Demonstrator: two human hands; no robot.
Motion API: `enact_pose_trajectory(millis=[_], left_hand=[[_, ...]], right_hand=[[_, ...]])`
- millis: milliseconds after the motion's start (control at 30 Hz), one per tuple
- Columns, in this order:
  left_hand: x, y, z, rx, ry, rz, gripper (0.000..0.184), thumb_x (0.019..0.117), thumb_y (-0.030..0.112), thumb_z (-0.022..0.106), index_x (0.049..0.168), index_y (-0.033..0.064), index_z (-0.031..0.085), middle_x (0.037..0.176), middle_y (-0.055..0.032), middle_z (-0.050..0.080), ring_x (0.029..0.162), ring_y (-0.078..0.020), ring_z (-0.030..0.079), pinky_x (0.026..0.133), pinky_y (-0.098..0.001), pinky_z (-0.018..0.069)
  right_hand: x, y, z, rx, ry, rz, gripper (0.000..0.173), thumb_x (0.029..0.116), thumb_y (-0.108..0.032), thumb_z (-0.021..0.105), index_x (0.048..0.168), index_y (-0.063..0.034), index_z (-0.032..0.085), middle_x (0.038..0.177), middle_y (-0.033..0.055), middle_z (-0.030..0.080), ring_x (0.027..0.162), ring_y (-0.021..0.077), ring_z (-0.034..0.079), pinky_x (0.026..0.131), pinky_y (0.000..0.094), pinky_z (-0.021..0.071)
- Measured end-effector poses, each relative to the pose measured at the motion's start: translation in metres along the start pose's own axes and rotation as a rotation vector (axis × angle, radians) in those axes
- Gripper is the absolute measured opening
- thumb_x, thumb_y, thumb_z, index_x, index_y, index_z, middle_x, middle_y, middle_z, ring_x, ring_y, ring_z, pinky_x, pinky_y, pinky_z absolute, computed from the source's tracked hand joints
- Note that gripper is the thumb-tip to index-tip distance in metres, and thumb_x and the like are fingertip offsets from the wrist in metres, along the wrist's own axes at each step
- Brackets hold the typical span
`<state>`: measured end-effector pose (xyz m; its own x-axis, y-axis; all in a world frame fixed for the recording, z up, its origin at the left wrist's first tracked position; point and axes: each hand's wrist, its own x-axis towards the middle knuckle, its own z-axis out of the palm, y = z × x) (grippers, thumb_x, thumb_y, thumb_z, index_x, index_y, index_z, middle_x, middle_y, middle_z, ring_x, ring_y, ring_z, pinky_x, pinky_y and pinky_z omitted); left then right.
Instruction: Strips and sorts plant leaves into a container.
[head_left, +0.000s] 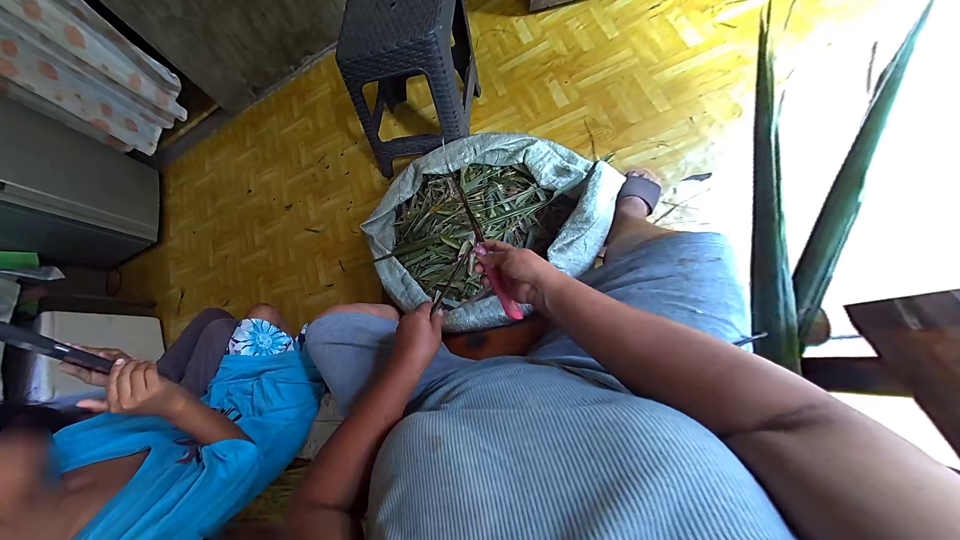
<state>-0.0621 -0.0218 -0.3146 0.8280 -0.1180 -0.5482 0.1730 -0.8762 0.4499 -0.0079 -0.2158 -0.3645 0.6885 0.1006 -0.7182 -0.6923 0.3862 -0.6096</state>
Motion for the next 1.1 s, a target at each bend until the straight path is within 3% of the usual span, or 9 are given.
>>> enact_pose_trajectory(millis=[267, 433, 467, 500, 533, 600, 667, 900, 1100], left_hand=[[-0.004, -0.017, -0.014, -0.024, -0.033, -0.063, 0.033, 0.1115, 0.019, 0.043, 0.124, -0.0012, 0.067, 0.105, -0.014, 0.072, 0.094, -0.0211, 0.068, 0.092, -0.0394, 0.0528], [0.01, -0.01, -0.013, 0.049, 0.0, -0.072, 0.034, 0.1116, 0.019, 0.043, 0.121, -0.0037, 0.066, 0.109, -0.0214, 0.071, 0.105, -0.0327, 0.069, 0.098, -0.0507, 0.0522], [0.014, -0.005, -0.012, 0.081, 0.006, -0.073, 0.034, 0.1116, 0.019, 0.043, 0.12, -0.004, 0.066, 0.109, -0.0232, 0.07, 0.106, -0.0356, 0.068, 0.098, -0.0532, 0.0518], [0.018, 0.0, -0.012, 0.108, 0.009, -0.07, 0.034, 0.1116, 0.019, 0.043, 0.121, -0.0044, 0.066, 0.11, -0.0252, 0.07, 0.108, -0.0381, 0.068, 0.098, -0.0556, 0.0513], [0.022, 0.006, -0.011, 0.13, 0.006, -0.067, 0.035, 0.1119, 0.02, 0.043, 0.121, -0.0048, 0.066, 0.112, -0.0266, 0.069, 0.11, -0.0399, 0.067, 0.098, -0.0571, 0.0507], [0.032, 0.013, -0.007, 0.156, 0.027, -0.041, 0.035, 0.1117, 0.02, 0.043, 0.12, -0.005, 0.066, 0.111, -0.0271, 0.069, 0.109, -0.0416, 0.067, 0.096, -0.0588, 0.0516], [0.04, 0.02, -0.004, 0.154, 0.047, -0.013, 0.035, 0.1111, 0.019, 0.044, 0.121, -0.0055, 0.066, 0.112, -0.0273, 0.07, 0.11, -0.042, 0.068, 0.096, -0.0587, 0.0521], [0.047, 0.041, -0.01, 0.123, 0.033, 0.005, 0.032, 0.1096, 0.017, 0.046, 0.111, -0.0053, 0.068, 0.109, -0.0246, 0.07, 0.109, -0.0381, 0.068, 0.096, -0.0559, 0.0518], [0.048, 0.04, -0.007, 0.126, 0.038, -0.005, 0.031, 0.1098, 0.015, 0.045, 0.118, -0.0053, 0.067, 0.116, -0.0252, 0.069, 0.114, -0.0382, 0.067, 0.099, -0.056, 0.051]], right_hand=[[0.023, -0.011, -0.022, -0.198, 0.094, -0.04, 0.042, 0.1066, -0.008, 0.05, 0.148, -0.0106, 0.046, 0.102, 0.0053, 0.058, 0.066, 0.0083, 0.051, 0.057, 0.0235, 0.0439], [0.016, -0.004, -0.017, -0.498, 0.06, -0.106, 0.034, 0.1079, -0.02, 0.053, 0.138, -0.0041, 0.055, 0.09, 0.0061, 0.062, 0.058, 0.0087, 0.047, 0.053, 0.026, 0.041], [0.011, -0.002, -0.013, -0.633, 0.025, -0.161, 0.035, 0.109, -0.022, 0.051, 0.138, -0.0023, 0.056, 0.096, 0.0101, 0.065, 0.068, 0.0143, 0.054, 0.063, 0.0326, 0.0471], [0.004, -0.001, -0.008, -0.768, -0.028, -0.215, 0.038, 0.1105, -0.022, 0.049, 0.14, 0.0, 0.056, 0.108, 0.0187, 0.068, 0.086, 0.0267, 0.064, 0.081, 0.0458, 0.0524], [-0.002, 0.001, -0.004, -0.897, -0.086, -0.277, 0.04, 0.1114, -0.023, 0.046, 0.142, 0.0013, 0.055, 0.117, 0.0246, 0.067, 0.102, 0.0366, 0.066, 0.094, 0.0557, 0.0505], [-0.014, 0.008, 0.007, -1.093, -0.156, -0.386, 0.043, 0.112, -0.025, 0.044, 0.145, 0.0014, 0.054, 0.13, 0.0275, 0.064, 0.121, 0.0436, 0.063, 0.106, 0.0621, 0.0445], [-0.026, 0.015, 0.016, -1.184, -0.168, -0.452, 0.044, 0.1126, -0.027, 0.042, 0.145, 0.0008, 0.054, 0.137, 0.0269, 0.061, 0.128, 0.0441, 0.059, 0.11, 0.0612, 0.0422], [-0.033, 0.011, 0.021, -1.216, -0.123, -0.4, 0.046, 0.1136, -0.029, 0.037, 0.145, -0.0003, 0.054, 0.139, 0.0266, 0.06, 0.127, 0.0448, 0.059, 0.107, 0.0624, 0.0432], [-0.029, 0.012, 0.021, -1.375, -0.047, -0.404, 0.045, 0.1128, -0.032, 0.039, 0.145, -0.0047, 0.055, 0.135, 0.0255, 0.061, 0.121, 0.0459, 0.062, 0.099, 0.065, 0.0483]])
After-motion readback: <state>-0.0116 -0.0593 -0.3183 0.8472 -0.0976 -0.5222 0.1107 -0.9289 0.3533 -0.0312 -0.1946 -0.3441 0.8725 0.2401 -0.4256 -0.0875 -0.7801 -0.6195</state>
